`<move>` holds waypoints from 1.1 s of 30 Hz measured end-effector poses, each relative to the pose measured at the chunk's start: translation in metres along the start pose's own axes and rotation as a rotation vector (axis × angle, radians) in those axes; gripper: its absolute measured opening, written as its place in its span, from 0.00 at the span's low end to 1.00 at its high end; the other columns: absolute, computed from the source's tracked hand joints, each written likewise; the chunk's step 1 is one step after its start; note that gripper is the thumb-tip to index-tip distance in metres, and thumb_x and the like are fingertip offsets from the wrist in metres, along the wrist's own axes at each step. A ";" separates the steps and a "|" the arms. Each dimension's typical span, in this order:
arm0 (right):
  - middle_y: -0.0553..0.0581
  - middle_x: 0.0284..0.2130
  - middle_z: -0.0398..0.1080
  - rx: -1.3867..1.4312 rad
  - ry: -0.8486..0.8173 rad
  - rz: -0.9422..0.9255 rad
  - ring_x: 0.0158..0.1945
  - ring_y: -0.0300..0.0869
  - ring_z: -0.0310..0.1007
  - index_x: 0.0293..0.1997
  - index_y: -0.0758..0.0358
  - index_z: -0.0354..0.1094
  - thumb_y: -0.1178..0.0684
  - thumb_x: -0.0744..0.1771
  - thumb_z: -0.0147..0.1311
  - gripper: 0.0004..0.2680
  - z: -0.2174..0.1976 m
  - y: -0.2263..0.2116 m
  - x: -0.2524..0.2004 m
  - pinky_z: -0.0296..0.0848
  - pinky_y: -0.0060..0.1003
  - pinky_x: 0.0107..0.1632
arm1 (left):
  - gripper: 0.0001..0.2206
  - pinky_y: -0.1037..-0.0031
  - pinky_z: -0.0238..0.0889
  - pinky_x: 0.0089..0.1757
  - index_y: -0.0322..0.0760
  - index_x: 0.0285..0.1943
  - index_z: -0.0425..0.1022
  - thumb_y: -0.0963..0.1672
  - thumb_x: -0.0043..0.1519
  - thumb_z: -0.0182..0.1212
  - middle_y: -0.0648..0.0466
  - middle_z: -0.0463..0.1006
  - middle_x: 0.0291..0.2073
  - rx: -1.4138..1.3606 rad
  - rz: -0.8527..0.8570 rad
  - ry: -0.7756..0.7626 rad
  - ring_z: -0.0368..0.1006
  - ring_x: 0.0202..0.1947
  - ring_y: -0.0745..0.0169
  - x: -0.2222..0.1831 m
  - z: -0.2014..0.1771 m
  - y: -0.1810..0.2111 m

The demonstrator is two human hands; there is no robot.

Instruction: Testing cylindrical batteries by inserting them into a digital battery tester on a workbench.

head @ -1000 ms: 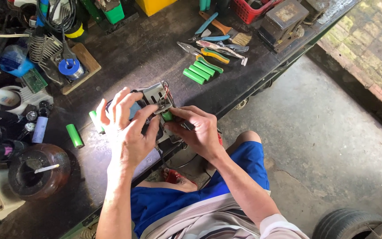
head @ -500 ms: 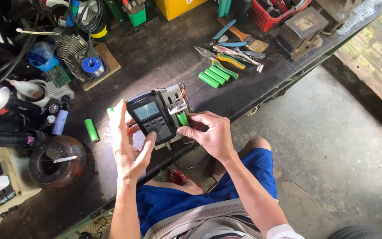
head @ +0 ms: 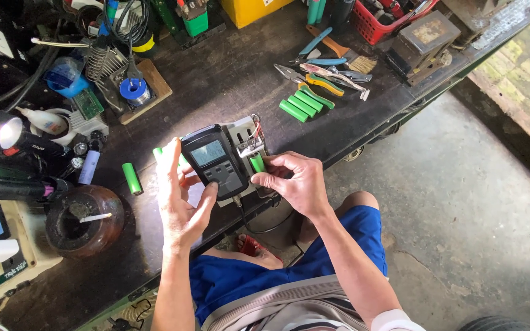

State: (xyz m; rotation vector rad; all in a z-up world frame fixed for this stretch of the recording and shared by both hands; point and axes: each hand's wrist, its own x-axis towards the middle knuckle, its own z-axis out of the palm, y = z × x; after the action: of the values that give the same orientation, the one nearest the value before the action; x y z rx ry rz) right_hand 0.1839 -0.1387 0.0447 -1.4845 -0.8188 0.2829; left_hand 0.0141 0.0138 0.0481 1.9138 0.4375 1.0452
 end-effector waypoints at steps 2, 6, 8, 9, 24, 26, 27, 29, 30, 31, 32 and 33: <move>0.59 0.25 0.77 0.005 0.004 -0.006 0.27 0.38 0.79 0.38 0.68 0.80 0.55 0.58 0.77 0.12 0.000 -0.003 0.001 0.78 0.29 0.33 | 0.45 0.57 0.73 0.47 0.47 0.80 0.50 0.36 0.51 0.68 0.40 0.66 0.67 0.021 0.013 0.003 0.72 0.54 0.41 0.001 0.000 0.002; 0.58 0.25 0.77 0.017 0.004 -0.016 0.27 0.38 0.79 0.38 0.66 0.80 0.56 0.58 0.76 0.11 0.001 -0.002 0.001 0.78 0.29 0.33 | 0.43 0.54 0.71 0.50 0.41 0.79 0.54 0.37 0.51 0.70 0.37 0.68 0.64 0.086 0.042 0.002 0.72 0.56 0.40 -0.009 -0.002 -0.008; 0.57 0.25 0.78 0.015 0.002 -0.022 0.27 0.38 0.79 0.38 0.66 0.80 0.56 0.58 0.76 0.11 0.003 -0.006 0.000 0.78 0.29 0.33 | 0.36 0.53 0.66 0.55 0.38 0.76 0.57 0.41 0.57 0.69 0.39 0.66 0.65 0.242 0.150 0.019 0.67 0.61 0.42 0.011 0.003 0.018; 0.56 0.25 0.78 0.013 0.002 -0.029 0.28 0.37 0.79 0.39 0.65 0.80 0.56 0.58 0.76 0.11 0.003 -0.007 0.000 0.79 0.29 0.34 | 0.30 0.51 0.60 0.60 0.36 0.74 0.60 0.45 0.64 0.67 0.41 0.64 0.67 0.397 0.262 0.037 0.62 0.66 0.43 0.021 0.006 0.030; 0.56 0.27 0.74 -0.122 0.222 -0.224 0.26 0.40 0.77 0.43 0.65 0.78 0.55 0.60 0.73 0.12 0.019 0.009 -0.014 0.78 0.29 0.30 | 0.03 0.41 0.41 0.62 0.41 0.40 0.73 0.39 0.63 0.58 0.45 0.77 0.57 0.826 0.614 -0.139 0.67 0.66 0.37 0.046 0.051 0.035; 0.57 0.28 0.73 -0.166 0.225 -0.257 0.25 0.41 0.77 0.43 0.65 0.77 0.55 0.61 0.72 0.11 0.019 0.004 -0.012 0.78 0.29 0.30 | 0.03 0.42 0.43 0.62 0.42 0.40 0.73 0.39 0.63 0.58 0.45 0.77 0.57 0.837 0.625 -0.126 0.68 0.65 0.38 0.048 0.052 0.032; 0.57 0.29 0.73 -0.207 0.225 -0.290 0.25 0.41 0.76 0.43 0.66 0.77 0.55 0.62 0.71 0.10 0.020 0.002 -0.012 0.78 0.30 0.30 | 0.03 0.43 0.45 0.62 0.42 0.40 0.73 0.39 0.63 0.58 0.46 0.77 0.56 0.853 0.633 -0.111 0.68 0.65 0.38 0.048 0.052 0.030; 0.57 0.27 0.72 -0.257 0.253 -0.342 0.24 0.43 0.76 0.41 0.66 0.77 0.55 0.62 0.70 0.09 0.021 -0.001 -0.011 0.77 0.32 0.29 | 0.03 0.45 0.46 0.62 0.42 0.39 0.73 0.40 0.64 0.57 0.46 0.78 0.56 0.858 0.632 -0.106 0.69 0.64 0.39 0.048 0.053 0.028; 0.57 0.26 0.72 -0.306 0.279 -0.397 0.23 0.45 0.76 0.40 0.66 0.77 0.54 0.63 0.69 0.08 0.022 -0.002 -0.010 0.77 0.33 0.29 | 0.03 0.47 0.46 0.61 0.42 0.39 0.73 0.41 0.65 0.56 0.47 0.78 0.55 0.865 0.631 -0.098 0.70 0.63 0.41 0.047 0.053 0.027; 0.57 0.26 0.72 -0.304 0.275 -0.398 0.23 0.45 0.76 0.40 0.66 0.77 0.54 0.63 0.69 0.08 0.021 -0.006 -0.009 0.77 0.33 0.29 | 0.03 0.47 0.46 0.61 0.42 0.39 0.73 0.41 0.65 0.56 0.47 0.78 0.55 0.869 0.628 -0.095 0.70 0.63 0.41 0.048 0.054 0.029; 0.56 0.25 0.72 -0.322 0.300 -0.423 0.23 0.44 0.75 0.39 0.65 0.77 0.54 0.63 0.69 0.08 0.020 -0.011 -0.008 0.77 0.34 0.29 | 0.03 0.48 0.47 0.61 0.42 0.39 0.72 0.41 0.66 0.57 0.48 0.78 0.55 0.852 0.616 -0.088 0.70 0.62 0.42 0.048 0.054 0.030; 0.55 0.25 0.72 -0.339 0.322 -0.450 0.23 0.43 0.75 0.38 0.64 0.77 0.53 0.63 0.68 0.07 0.019 -0.016 -0.007 0.77 0.34 0.29 | 0.03 0.49 0.48 0.60 0.43 0.38 0.72 0.41 0.66 0.58 0.49 0.79 0.54 0.837 0.603 -0.078 0.71 0.61 0.44 0.048 0.054 0.032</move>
State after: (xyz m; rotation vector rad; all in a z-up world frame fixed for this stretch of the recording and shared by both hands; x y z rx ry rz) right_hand 0.1621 -0.1305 0.0550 -1.5541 -0.9387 -0.4408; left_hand 0.0828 -0.0014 0.0846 2.9455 0.2680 1.2704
